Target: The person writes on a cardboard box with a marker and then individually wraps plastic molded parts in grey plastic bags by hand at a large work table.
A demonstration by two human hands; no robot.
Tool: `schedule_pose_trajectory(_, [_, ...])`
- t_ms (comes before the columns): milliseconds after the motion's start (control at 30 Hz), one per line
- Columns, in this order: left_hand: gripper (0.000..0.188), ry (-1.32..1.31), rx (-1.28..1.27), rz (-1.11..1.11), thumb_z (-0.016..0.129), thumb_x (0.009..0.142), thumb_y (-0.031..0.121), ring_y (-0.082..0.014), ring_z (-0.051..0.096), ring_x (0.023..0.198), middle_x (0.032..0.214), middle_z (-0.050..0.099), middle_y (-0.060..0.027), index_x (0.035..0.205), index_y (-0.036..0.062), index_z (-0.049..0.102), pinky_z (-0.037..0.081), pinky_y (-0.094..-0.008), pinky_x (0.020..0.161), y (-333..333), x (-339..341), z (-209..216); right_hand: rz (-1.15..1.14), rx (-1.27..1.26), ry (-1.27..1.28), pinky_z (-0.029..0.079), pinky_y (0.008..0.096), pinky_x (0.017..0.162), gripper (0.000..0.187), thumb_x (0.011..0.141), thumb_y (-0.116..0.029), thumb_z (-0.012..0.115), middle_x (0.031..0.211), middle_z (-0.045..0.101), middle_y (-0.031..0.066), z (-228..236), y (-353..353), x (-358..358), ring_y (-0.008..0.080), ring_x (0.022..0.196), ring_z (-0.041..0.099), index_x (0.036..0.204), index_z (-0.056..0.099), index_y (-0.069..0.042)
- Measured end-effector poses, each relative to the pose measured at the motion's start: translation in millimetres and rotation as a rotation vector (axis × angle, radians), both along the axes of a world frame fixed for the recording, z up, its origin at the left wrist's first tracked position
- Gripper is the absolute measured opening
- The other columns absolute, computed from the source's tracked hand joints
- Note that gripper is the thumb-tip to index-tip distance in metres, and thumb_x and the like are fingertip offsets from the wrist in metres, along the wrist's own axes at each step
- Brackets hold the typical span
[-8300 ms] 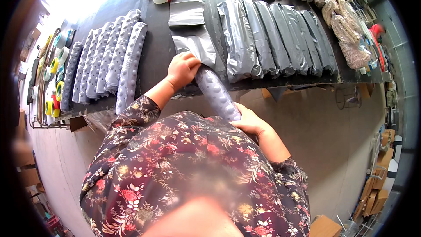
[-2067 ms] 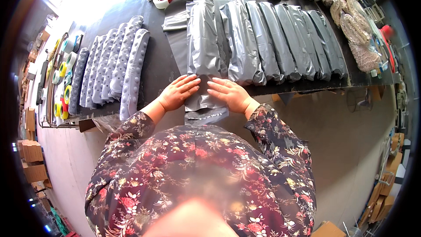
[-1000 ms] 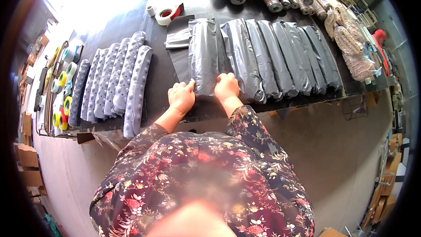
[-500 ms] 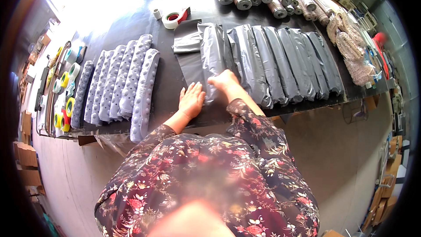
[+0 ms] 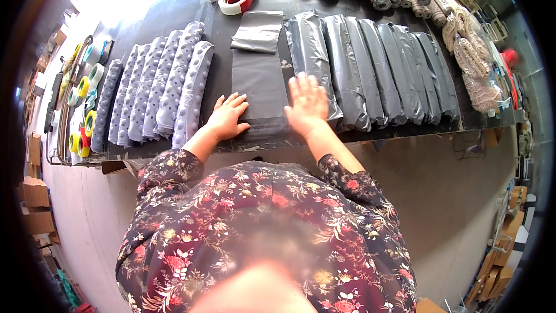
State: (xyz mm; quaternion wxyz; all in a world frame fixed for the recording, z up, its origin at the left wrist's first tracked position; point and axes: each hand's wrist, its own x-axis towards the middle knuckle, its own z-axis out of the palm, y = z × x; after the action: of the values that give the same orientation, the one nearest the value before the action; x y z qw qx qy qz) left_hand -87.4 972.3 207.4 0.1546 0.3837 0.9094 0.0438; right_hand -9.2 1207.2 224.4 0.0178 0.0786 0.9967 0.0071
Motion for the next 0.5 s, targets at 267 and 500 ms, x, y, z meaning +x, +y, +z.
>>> schedule_pose_trajectory(267, [0.051,0.041,0.053,0.007,0.066,0.074,0.015,-0.0262,0.038,0.133,0.139,0.047,-0.0076,0.124,0.0087,0.056,0.031,-0.0458,0.109,-1,-3,10,0.192,-0.188,-0.195,0.025,0.0406,0.113,0.063,0.087,-0.042,0.06,0.149,0.035,0.0105,-29,-31,9,0.0261,0.138,0.03,0.138,0.043,-0.009])
schedule_pose_trajectory(500, [0.09,0.173,-0.256,0.599,0.075,0.074,0.031,-0.0308,0.032,0.135,0.152,0.025,-0.0072,0.148,0.0148,0.026,0.039,-0.0444,0.102,-60,-24,45,0.157,-0.245,-0.152,0.028,0.0419,0.111,0.059,0.083,-0.038,0.065,0.145,0.039,0.012,-24,-34,13,0.0281,0.136,0.033,0.132,0.048,-0.008])
